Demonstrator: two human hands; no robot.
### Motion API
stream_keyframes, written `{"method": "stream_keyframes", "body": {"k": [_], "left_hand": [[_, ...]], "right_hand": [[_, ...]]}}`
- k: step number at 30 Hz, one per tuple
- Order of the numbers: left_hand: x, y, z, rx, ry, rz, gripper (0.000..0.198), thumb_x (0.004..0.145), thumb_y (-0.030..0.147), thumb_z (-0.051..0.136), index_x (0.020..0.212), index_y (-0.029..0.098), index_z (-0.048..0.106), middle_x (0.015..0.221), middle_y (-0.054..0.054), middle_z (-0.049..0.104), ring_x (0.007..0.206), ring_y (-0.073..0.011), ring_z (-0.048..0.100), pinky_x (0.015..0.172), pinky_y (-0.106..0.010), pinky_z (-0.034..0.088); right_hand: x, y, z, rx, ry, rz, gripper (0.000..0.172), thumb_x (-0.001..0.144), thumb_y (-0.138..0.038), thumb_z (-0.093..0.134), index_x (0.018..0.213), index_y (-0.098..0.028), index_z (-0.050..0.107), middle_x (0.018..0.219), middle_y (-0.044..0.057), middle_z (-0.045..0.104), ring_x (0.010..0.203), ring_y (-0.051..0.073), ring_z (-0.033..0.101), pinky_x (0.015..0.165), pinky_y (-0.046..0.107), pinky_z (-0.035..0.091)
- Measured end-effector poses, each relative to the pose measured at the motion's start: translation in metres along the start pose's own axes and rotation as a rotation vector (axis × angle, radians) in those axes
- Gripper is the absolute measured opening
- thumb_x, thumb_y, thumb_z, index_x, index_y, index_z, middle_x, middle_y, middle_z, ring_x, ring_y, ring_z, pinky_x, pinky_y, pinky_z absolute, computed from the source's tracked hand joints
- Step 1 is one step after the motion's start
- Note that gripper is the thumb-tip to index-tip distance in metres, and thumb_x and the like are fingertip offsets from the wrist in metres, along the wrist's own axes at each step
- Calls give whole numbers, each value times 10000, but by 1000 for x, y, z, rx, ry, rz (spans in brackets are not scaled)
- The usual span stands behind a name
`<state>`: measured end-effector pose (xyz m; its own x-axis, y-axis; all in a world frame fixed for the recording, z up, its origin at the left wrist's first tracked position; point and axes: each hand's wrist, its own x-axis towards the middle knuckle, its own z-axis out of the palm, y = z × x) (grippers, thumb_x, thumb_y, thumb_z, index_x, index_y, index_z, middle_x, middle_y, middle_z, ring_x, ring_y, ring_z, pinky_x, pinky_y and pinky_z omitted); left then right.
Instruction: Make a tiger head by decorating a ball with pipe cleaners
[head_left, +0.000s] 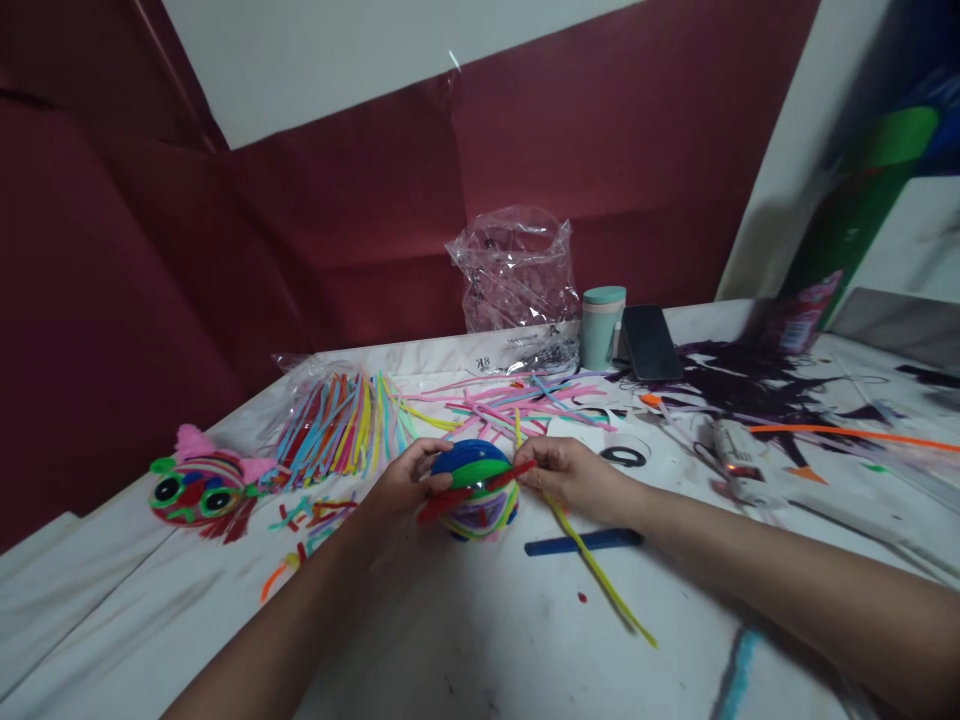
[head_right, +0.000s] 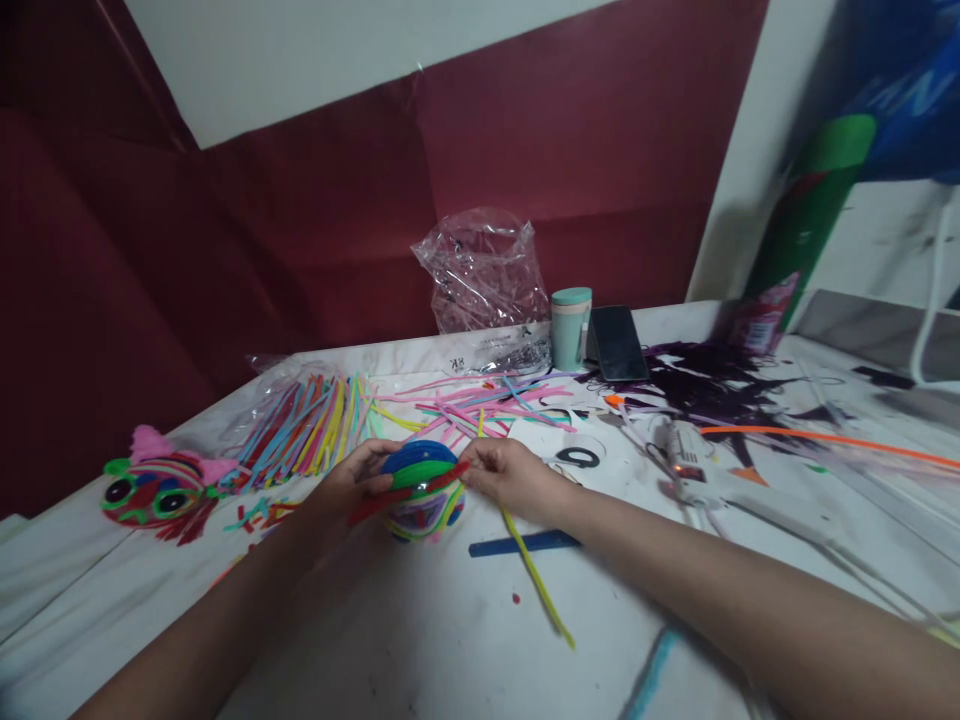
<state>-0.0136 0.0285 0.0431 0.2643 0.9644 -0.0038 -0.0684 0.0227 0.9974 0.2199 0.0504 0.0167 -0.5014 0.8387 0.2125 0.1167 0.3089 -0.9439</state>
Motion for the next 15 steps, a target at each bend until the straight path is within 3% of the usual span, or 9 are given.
{"method": "stream_keyframes", "body": {"k": [15], "left_hand": [[0, -6, -6, 30, -33, 48, 401, 610, 239, 753, 964, 194, 571, 1072, -62, 635, 1031, -246, 572, 810, -317, 464]], "right_hand": [[0, -13, 1, 99, -45, 210, 322, 650, -434, 693, 674, -161, 525, 538, -66, 467, 467, 51, 360, 439, 193, 241]]}}
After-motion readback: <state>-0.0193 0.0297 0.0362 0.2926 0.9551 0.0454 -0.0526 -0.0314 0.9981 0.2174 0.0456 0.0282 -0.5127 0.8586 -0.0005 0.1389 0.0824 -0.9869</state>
